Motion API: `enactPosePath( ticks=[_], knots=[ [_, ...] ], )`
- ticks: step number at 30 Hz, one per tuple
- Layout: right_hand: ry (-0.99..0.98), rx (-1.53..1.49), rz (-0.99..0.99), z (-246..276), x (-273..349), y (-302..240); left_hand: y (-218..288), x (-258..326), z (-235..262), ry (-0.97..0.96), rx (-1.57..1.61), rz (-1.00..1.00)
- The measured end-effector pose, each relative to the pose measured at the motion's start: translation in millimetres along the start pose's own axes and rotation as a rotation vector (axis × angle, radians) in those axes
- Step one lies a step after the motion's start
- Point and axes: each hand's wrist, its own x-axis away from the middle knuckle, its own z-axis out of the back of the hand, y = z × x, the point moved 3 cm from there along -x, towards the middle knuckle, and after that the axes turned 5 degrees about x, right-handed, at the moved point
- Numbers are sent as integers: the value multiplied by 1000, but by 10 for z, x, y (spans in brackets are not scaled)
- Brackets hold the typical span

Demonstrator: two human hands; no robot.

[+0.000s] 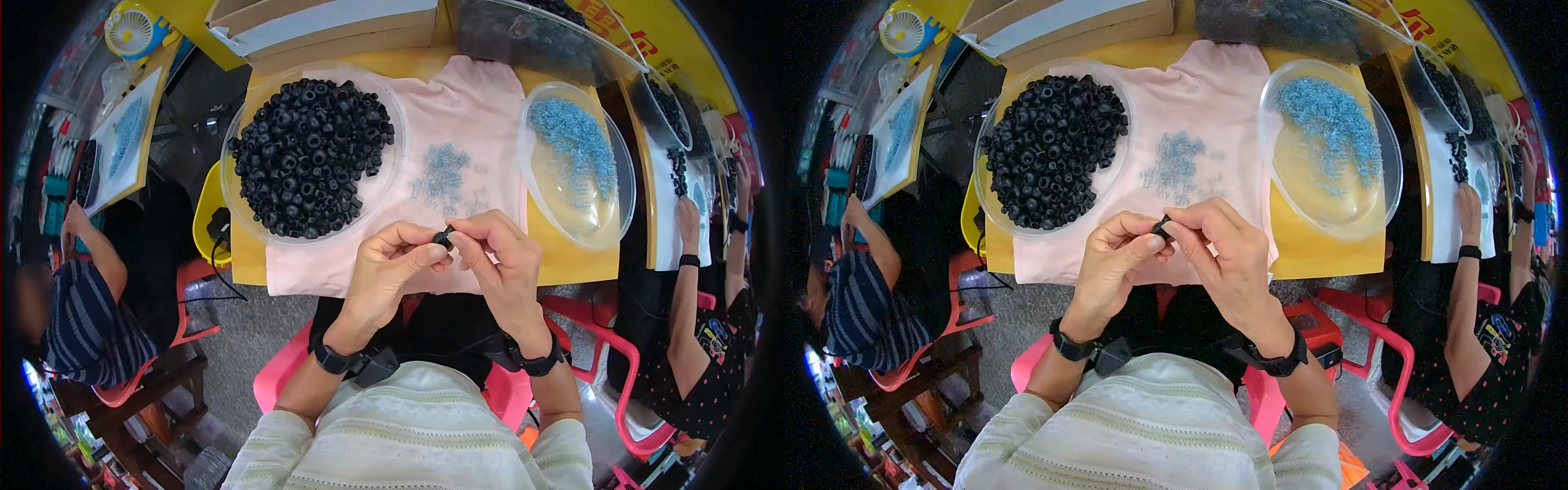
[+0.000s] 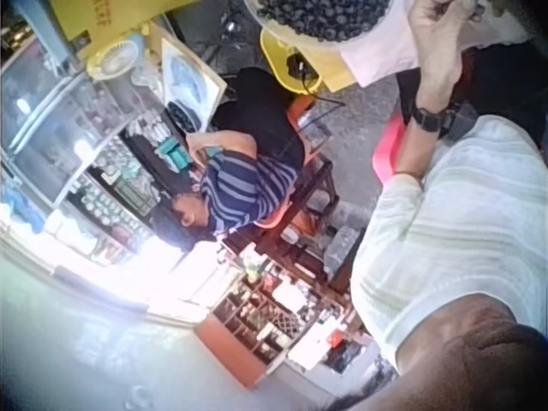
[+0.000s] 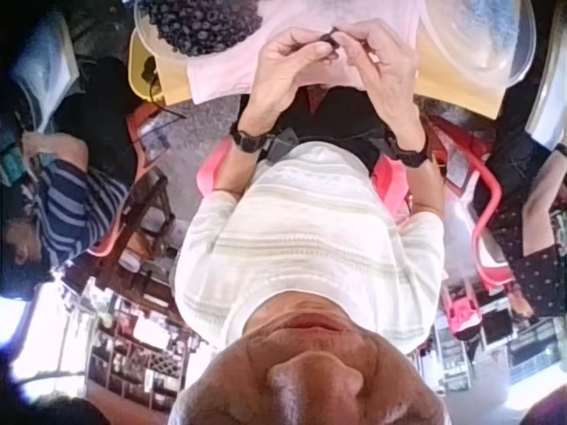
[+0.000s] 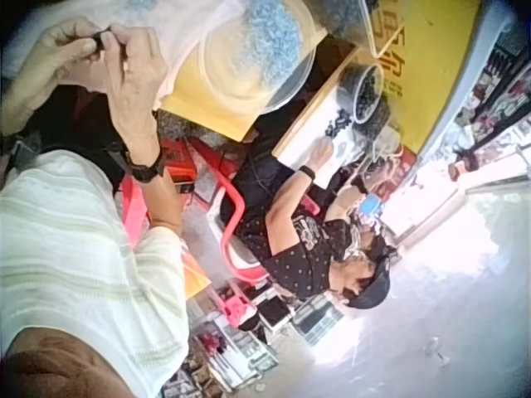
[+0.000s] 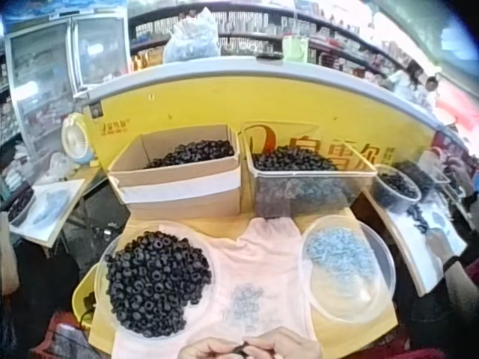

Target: Inserting tiny blue beads into black plastic ring components at an assembly table.

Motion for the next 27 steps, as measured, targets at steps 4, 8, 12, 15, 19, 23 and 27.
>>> enactPosePath(
  ticks=[4,8,12,15,19,23,27],
  knots=[
    [0,-16,-13,-11,-44,-18,24,-2,-20,15,50,40],
    [-20,28,15,-4,-47,-28,16,7,-20,30,49,43],
    [-42,119,138,39,-16,-74,18,24,-52,29,107,92],
    [-27,167,188,49,16,-99,23,44,-99,44,152,169],
    [5,221,239,76,49,-32,-8,60,-173,11,252,227],
    [31,271,304,100,22,-59,-5,67,-247,-2,283,251],
    [3,302,326,117,3,-18,-39,67,-217,46,219,256]
  ],
)
